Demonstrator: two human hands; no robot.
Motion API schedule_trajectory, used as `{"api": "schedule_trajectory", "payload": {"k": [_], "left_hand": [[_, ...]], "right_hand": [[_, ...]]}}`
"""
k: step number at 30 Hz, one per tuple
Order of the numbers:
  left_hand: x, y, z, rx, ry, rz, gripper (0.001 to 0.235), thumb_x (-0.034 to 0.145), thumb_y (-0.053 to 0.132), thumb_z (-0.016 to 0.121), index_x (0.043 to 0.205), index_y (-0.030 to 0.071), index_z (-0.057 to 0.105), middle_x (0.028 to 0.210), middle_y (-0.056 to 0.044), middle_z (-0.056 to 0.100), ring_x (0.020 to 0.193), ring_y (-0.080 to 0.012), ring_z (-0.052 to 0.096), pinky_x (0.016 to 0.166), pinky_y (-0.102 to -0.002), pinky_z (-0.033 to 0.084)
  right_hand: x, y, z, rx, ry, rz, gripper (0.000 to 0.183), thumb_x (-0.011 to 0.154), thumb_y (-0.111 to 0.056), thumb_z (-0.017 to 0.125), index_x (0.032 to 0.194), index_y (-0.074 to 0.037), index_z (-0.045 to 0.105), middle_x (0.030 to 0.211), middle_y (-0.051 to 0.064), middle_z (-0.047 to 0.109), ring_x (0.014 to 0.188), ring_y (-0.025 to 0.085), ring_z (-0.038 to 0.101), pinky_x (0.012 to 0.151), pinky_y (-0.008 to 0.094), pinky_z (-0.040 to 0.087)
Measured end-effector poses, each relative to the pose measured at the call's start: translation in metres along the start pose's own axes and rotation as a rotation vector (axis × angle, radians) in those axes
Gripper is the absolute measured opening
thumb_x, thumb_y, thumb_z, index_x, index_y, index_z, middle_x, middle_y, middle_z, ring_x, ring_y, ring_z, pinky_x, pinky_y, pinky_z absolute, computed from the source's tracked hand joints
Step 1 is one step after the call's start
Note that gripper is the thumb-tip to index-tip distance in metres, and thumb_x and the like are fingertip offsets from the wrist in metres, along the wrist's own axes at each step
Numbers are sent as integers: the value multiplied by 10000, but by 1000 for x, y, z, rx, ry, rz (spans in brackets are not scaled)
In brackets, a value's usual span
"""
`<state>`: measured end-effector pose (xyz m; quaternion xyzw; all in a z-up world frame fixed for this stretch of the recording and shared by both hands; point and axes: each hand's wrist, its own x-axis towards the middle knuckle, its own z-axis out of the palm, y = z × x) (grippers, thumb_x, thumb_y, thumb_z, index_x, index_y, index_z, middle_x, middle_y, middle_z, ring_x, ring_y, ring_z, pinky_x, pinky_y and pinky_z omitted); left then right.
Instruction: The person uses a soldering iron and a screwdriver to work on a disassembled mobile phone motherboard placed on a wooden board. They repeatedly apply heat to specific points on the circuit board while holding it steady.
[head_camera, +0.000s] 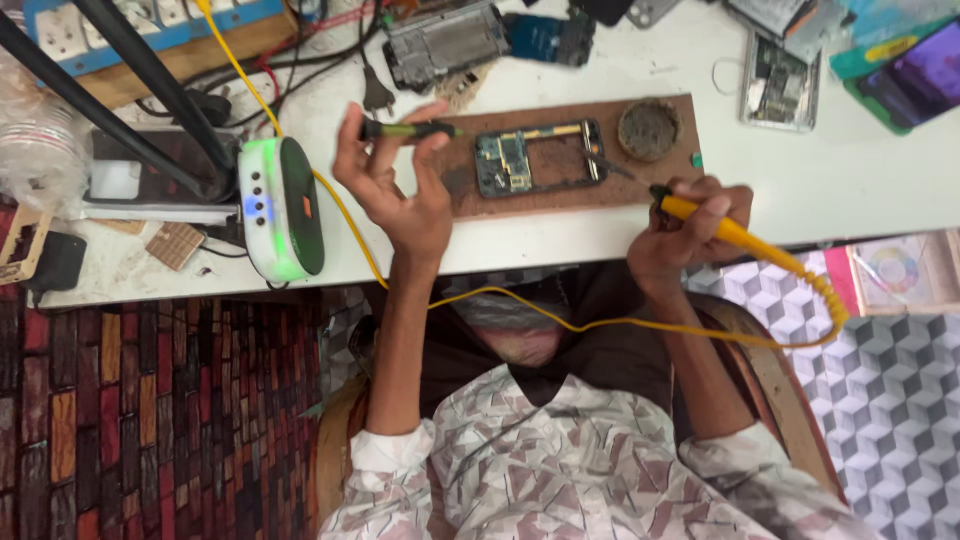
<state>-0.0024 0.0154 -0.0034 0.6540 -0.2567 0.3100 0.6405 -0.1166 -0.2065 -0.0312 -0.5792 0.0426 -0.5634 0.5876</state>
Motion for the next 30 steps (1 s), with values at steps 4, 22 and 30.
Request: {"api": "schedule_trajectory", "payload": {"k": [4,22,30], "left_hand": [[2,9,-2,19,20,-35,650,1096,46,678,1559,134,230,1131,-119,801,890,-122,732,1067,-307,348],[36,10,17,-589,29,-286,767,1112,121,697,1645,200,151,1174,-237,768,660,-162,708,643,-262,561],[39,6,18,-668,-66,-313,740,1106,143,710,1613,193,174,1126,-210,782,596,-139,652,544,-250,508]], "right_hand": [[-1,-1,1,58,17,26,416,1109,-399,535,937,-29,450,680,55,438,460,74,317,395,233,249],[-7,11,-2,117,79,58,394,1102,-374,587,944,-32,467,774,93,528,521,100,379,422,236,272],[-1,1,3,185,5,25,399,1110,-367,566,921,-43,430,682,21,371,462,58,277,401,235,234]]}}
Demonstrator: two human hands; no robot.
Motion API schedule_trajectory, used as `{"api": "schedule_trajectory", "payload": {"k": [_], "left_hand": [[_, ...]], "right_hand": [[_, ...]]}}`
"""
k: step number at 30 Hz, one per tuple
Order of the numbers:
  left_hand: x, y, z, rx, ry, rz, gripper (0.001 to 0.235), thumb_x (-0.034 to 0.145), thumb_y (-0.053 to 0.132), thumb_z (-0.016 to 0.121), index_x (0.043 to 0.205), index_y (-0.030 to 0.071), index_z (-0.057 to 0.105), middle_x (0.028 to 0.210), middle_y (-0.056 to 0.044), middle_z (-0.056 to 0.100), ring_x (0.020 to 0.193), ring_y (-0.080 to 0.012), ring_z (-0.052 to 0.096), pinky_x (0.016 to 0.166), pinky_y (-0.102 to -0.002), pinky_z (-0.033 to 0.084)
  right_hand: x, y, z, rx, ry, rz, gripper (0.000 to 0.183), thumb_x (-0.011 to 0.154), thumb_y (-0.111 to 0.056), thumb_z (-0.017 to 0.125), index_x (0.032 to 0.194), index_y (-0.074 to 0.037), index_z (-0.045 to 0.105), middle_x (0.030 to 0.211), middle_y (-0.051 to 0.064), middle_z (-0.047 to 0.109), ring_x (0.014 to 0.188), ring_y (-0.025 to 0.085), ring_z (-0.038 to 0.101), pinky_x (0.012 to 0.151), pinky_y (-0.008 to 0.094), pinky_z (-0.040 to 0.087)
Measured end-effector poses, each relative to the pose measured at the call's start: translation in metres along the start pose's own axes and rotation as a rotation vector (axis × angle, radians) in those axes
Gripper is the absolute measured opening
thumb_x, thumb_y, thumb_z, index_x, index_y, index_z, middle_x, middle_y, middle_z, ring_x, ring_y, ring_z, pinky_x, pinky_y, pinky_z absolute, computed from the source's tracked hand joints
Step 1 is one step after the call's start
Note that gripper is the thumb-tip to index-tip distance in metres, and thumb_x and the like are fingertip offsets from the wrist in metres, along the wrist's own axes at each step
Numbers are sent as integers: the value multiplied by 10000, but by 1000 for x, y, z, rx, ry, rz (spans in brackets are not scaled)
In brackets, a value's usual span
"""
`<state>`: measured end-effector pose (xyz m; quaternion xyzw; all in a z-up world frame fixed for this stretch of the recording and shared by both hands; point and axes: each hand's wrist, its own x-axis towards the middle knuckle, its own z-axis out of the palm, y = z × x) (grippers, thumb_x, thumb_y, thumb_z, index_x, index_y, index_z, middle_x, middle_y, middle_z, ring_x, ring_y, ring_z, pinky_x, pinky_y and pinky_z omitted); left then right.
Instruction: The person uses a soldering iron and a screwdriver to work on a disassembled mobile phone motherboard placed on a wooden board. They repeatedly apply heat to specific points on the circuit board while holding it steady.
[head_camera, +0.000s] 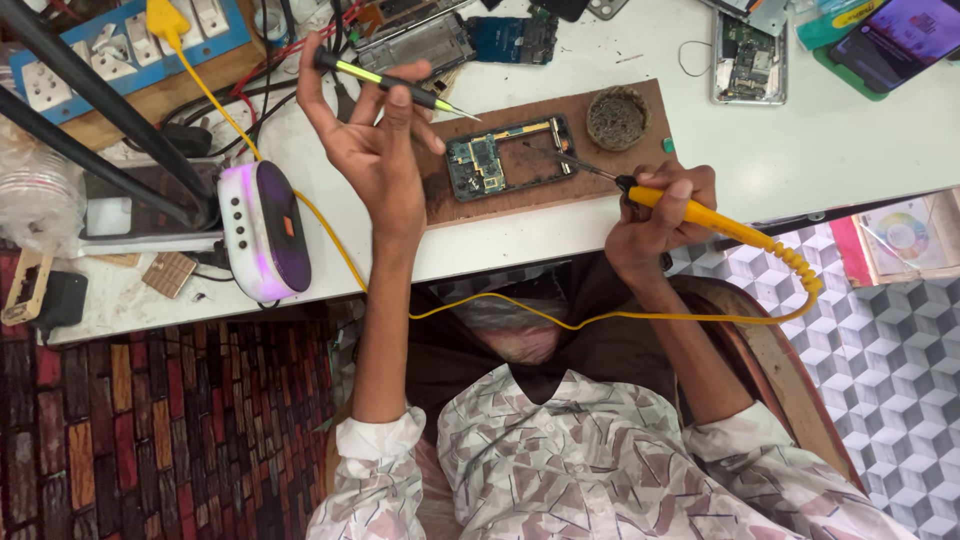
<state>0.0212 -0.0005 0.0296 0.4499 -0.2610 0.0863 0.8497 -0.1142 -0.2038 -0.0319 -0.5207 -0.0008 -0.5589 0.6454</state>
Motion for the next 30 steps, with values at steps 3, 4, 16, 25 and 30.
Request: {"api": "schedule_trajectory", "payload": {"k": [3,4,16,25,30], "left_hand": [[-4,-2,2,150,-29,42,724,1115,101,716,1588,182,175,1130,-195,786,672,-130,686,517,-207,457],[-6,-2,2,214,-29,60,723,1115,82,716,1581,177,172,1135,-188,786,710,-129,706,504,-190,439],[-3,-9,-3,672,-216,280,699,1080,26,721,1588,149,257,1037,-58,800,802,-97,740,949,-255,493],[-3,-16,-4,851,-262,262,676,1068,108,789,1565,126,331,1096,49,816,1163,-132,473,881,-212,461],[0,-12,-7,1035,-339,386,674,1076,169,783,1559,124,314,1135,81,798,1118,-49,553,1055,-359,231]], "right_hand": [[1,-5,2,4,-11,40,378,1108,-360,543,939,-38,439,667,3,356,465,58,291,395,231,249],[0,-7,3,19,-5,61,368,1113,-340,547,931,-40,438,677,9,360,468,62,292,397,231,246],[1,3,25,-14,61,10,342,1099,-314,512,932,-27,429,742,68,421,508,96,312,388,243,245],[-7,0,20,-108,12,-13,412,1085,-361,549,909,-10,425,659,42,365,440,120,313,397,262,236],[-7,1,20,-106,-26,-76,416,1093,-348,558,911,2,429,679,100,389,437,132,302,431,307,279]]}}
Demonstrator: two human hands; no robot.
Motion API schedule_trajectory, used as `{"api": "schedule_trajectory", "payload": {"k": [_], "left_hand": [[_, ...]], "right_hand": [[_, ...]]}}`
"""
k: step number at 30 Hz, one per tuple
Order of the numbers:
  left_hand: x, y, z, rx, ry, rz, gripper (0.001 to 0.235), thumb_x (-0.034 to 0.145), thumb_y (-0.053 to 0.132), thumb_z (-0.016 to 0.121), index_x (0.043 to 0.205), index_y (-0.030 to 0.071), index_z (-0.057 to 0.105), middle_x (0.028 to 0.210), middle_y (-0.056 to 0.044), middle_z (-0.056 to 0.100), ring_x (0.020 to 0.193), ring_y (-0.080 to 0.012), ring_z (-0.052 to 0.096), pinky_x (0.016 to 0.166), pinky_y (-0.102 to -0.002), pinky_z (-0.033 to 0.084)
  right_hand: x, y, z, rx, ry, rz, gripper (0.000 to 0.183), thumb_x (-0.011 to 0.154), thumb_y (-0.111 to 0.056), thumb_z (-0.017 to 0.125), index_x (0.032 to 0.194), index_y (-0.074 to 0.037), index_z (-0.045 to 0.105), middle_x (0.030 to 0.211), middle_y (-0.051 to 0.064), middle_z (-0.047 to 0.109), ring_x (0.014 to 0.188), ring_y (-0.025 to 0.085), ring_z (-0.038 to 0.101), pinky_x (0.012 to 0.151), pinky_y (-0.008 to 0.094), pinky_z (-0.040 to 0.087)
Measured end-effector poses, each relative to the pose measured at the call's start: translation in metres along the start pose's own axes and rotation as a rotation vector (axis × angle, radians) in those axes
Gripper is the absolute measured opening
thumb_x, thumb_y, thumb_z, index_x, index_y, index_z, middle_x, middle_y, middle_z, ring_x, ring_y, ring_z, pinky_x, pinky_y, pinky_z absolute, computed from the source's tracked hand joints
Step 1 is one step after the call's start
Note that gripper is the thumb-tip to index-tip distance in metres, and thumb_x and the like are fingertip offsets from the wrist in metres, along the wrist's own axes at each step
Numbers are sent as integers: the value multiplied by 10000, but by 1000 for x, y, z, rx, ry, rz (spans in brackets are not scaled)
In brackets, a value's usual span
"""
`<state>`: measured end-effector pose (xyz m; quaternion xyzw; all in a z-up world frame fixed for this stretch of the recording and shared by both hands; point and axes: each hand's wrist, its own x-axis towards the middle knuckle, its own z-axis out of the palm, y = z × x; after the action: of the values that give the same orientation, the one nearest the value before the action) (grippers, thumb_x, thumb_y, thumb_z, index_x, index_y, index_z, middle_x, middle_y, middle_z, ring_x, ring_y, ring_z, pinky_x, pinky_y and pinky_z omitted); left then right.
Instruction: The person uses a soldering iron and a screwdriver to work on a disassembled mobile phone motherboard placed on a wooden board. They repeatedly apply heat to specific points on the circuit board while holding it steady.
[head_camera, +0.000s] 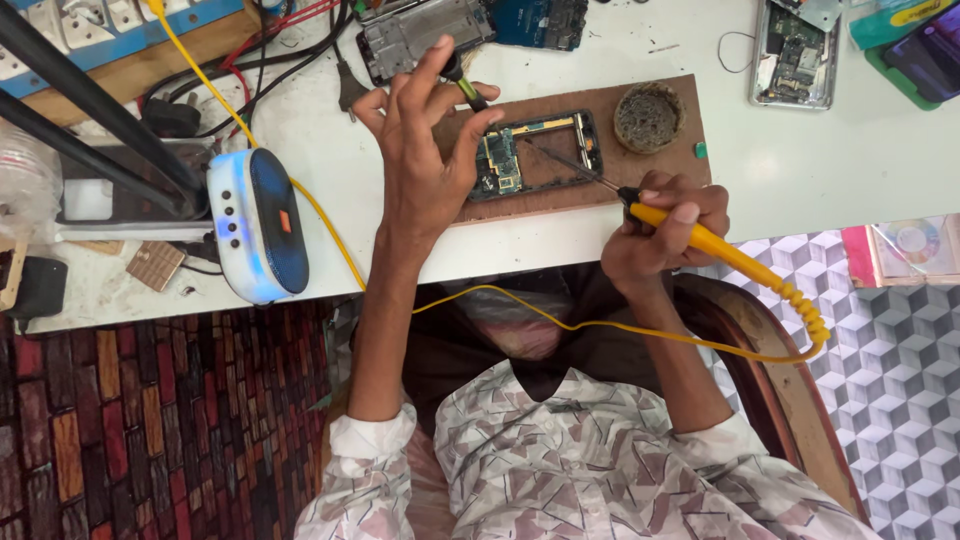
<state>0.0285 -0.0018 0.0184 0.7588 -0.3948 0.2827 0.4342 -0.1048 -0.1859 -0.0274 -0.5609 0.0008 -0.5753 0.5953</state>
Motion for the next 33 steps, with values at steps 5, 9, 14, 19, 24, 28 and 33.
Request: {"api": "schedule_trajectory", "payload": {"k": [5,9,14,19,24,28,33], "left_hand": [[-1,-1,0,-7,50,-5,678,1078,187,797,1557,137,321,1154,91,803,1123,-60,529,1048,-344,230],[-2,1,0,19,41,1,679,1067,183,800,1549,132,325,1156,88,802,1132,-76,525,1040,-348,212],[-2,2,-2,39,46,4,692,1058,171,794,1555,143,314,1156,91,798,1146,-85,542,1042,-346,216],[-1,1,1,32,52,18,695,1061,145,795,1555,150,306,1152,104,795,1087,-76,551,1035,-348,237],[-7,0,1,50,48,40,717,1059,156,810,1558,158,295,1161,96,781,1085,-89,565,1029,-344,251],[-6,-1,2,48,51,28,706,1058,171,814,1555,155,312,1125,114,784,1056,-70,564,1021,-345,254],[-7,-3,3,62,70,56,694,1052,202,805,1548,153,322,1129,117,786,1069,-69,574,1048,-362,248]], "right_hand": [[-1,-1,0,-11,-18,47,422,1089,-360,549,906,0,424,632,50,358,425,118,290,415,270,246],[1,-4,0,-19,-17,59,418,1089,-365,546,908,-8,426,650,63,388,432,130,320,399,253,254],[6,-2,3,34,28,134,382,1127,-347,527,951,-17,451,684,67,433,456,98,307,410,254,262],[4,2,3,-86,-2,128,376,1126,-341,514,942,-14,483,769,86,532,461,85,363,401,237,278],[-2,6,-4,-183,-60,101,349,1132,-285,513,918,-10,490,777,93,562,502,94,409,451,232,322],[-2,8,-4,-217,-146,-45,331,1176,-239,527,961,11,513,814,130,601,650,194,533,644,322,471],[-3,8,-6,-314,-253,-97,357,1140,-242,525,903,24,499,825,131,649,705,192,584,642,288,505]]}}
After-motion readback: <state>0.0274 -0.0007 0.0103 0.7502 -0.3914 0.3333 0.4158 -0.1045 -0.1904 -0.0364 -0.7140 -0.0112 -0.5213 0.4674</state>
